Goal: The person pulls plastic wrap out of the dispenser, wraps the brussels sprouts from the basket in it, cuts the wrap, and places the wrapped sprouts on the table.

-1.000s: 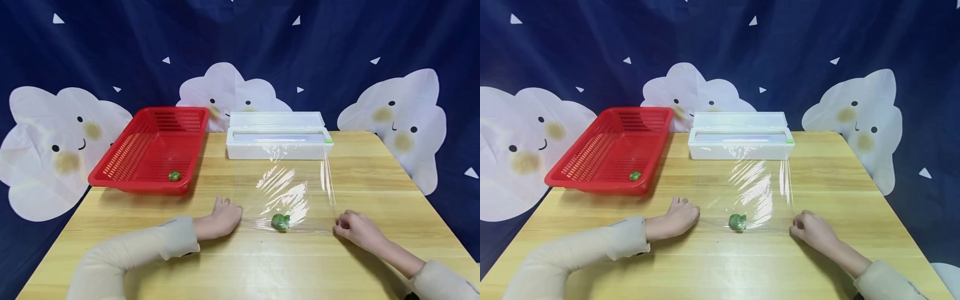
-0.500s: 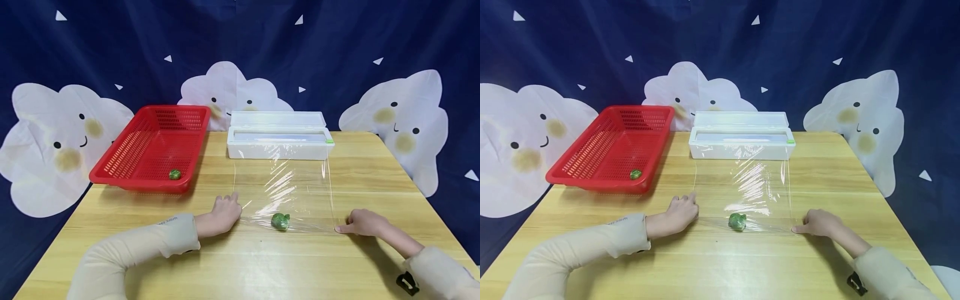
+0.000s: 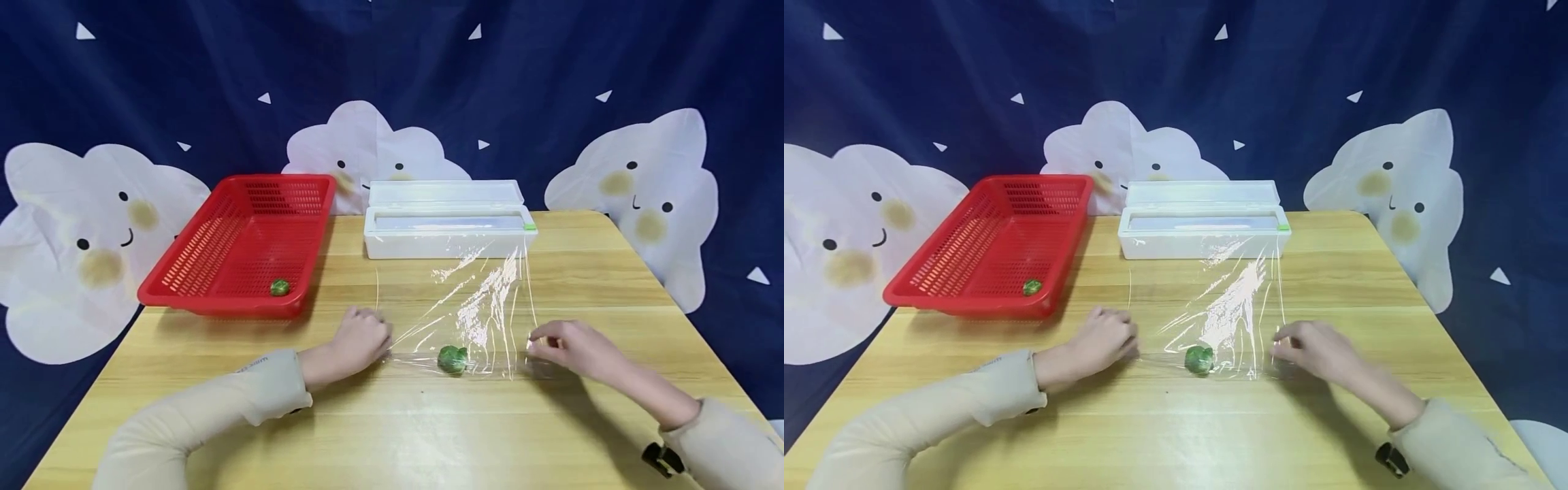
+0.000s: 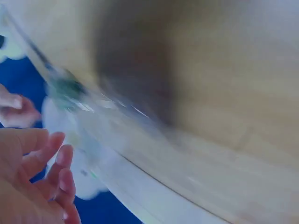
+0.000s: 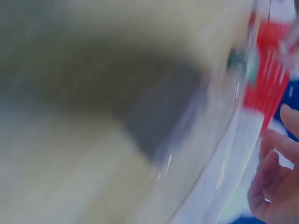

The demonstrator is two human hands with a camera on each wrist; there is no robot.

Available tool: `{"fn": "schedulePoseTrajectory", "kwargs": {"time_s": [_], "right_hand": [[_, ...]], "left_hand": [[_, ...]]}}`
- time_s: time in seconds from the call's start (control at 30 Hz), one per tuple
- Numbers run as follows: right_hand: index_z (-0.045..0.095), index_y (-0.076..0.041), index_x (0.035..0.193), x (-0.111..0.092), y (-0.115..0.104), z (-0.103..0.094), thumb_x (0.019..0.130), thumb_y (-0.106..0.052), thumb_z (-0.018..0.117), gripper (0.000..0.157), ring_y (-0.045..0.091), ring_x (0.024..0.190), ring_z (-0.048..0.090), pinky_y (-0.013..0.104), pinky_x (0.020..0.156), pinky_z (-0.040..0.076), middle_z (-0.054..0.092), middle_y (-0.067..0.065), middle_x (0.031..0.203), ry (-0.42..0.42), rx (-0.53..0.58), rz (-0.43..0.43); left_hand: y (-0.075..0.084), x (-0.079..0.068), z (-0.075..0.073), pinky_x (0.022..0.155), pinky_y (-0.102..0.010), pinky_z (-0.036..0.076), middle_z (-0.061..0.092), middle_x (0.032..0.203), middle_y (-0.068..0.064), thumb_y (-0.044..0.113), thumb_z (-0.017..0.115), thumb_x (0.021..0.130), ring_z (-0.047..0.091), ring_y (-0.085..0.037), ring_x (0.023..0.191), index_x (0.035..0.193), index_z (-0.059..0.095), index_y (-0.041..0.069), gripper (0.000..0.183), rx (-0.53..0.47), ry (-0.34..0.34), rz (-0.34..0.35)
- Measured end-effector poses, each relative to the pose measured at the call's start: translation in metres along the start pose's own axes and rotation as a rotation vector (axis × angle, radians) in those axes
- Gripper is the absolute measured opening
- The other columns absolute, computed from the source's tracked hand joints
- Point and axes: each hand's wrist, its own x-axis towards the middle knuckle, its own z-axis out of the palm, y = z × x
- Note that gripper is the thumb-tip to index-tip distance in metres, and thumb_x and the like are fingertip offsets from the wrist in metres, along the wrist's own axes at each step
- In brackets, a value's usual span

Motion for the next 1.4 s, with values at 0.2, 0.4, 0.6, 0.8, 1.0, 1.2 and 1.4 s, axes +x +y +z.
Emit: {"fn": "schedulePoseTrajectory", "kwargs": {"time_s": [0.2, 0.4, 0.6, 0.8, 1.0, 1.2, 1.4], "right_hand": [[0.061, -0.003, 0.115, 0.004, -0.056, 0.044, 0.080, -0.020, 0.066, 0.039, 0.011, 0.081, 0.053, 0.029, 0.070, 0.050, 0.062, 0.009, 0.109, 0.112, -0.180, -0.286], [0.057, -0.003, 0.121, 0.008, -0.066, 0.064, 0.080, -0.022, 0.066, 0.046, 0.008, 0.079, 0.041, 0.022, 0.065, 0.044, 0.057, 0.008, 0.124, 0.091, -0.264, -0.319], [0.056, 0.001, 0.121, 0.014, -0.058, 0.061, 0.081, -0.025, 0.066, 0.049, 0.008, 0.079, 0.042, 0.022, 0.066, 0.045, 0.057, 0.011, 0.123, 0.052, -0.227, -0.290], [0.061, 0.004, 0.113, 0.029, -0.050, 0.057, 0.077, -0.005, 0.066, 0.037, 0.013, 0.081, 0.046, 0.027, 0.070, 0.047, 0.061, 0.014, 0.115, 0.086, -0.149, -0.297], [0.061, 0.004, 0.112, 0.042, -0.046, 0.061, 0.076, -0.016, 0.071, 0.042, 0.017, 0.086, 0.051, 0.036, 0.076, 0.048, 0.062, 0.016, 0.112, 0.111, -0.081, -0.213], [0.064, 0.003, 0.102, 0.057, -0.043, 0.063, 0.066, -0.022, 0.078, 0.046, 0.019, 0.083, 0.051, 0.036, 0.073, 0.044, 0.066, 0.013, 0.100, 0.201, -0.161, -0.243], [0.067, -0.005, 0.085, 0.071, -0.041, 0.064, 0.066, -0.021, 0.079, 0.028, 0.019, 0.077, 0.052, 0.034, 0.069, 0.043, 0.066, 0.005, 0.086, 0.190, -0.386, -0.276]], "left_hand": [[0.036, 0.004, -0.007, 0.083, -0.033, 0.034, 0.050, 0.133, 0.002, 0.030, 0.057, 0.088, 0.046, -0.016, 0.107, 0.127, 0.053, 0.016, 0.042, -0.113, -0.065, 0.328], [0.047, 0.005, 0.001, 0.080, -0.031, 0.031, 0.036, 0.144, 0.003, 0.039, 0.055, 0.088, 0.043, -0.017, 0.106, 0.137, 0.041, 0.015, 0.057, 0.044, -0.171, 0.331], [0.045, 0.017, 0.000, 0.077, -0.029, 0.028, 0.040, 0.141, 0.004, 0.040, 0.058, 0.086, 0.040, -0.012, 0.091, 0.136, 0.042, 0.016, 0.058, -0.004, -0.182, 0.301], [0.037, 0.036, 0.003, 0.077, -0.029, 0.024, 0.048, 0.134, 0.007, 0.045, 0.060, 0.082, 0.038, -0.011, 0.089, 0.131, 0.049, 0.018, 0.057, -0.262, -0.210, 0.198], [0.033, 0.053, 0.008, 0.078, -0.029, 0.024, 0.055, 0.126, 0.005, 0.041, 0.068, 0.077, 0.039, -0.011, 0.088, 0.124, 0.056, 0.018, 0.053, -0.356, -0.231, 0.108], [0.036, 0.069, 0.011, 0.084, -0.033, 0.026, 0.056, 0.120, 0.002, 0.045, 0.071, 0.072, 0.040, -0.014, 0.099, 0.109, 0.066, 0.017, 0.047, -0.283, -0.208, 0.039], [0.038, 0.074, 0.022, 0.080, -0.032, 0.024, 0.055, 0.102, 0.004, 0.045, 0.068, 0.074, 0.036, -0.013, 0.089, 0.093, 0.071, 0.021, 0.031, -0.249, -0.158, 0.015]]}}
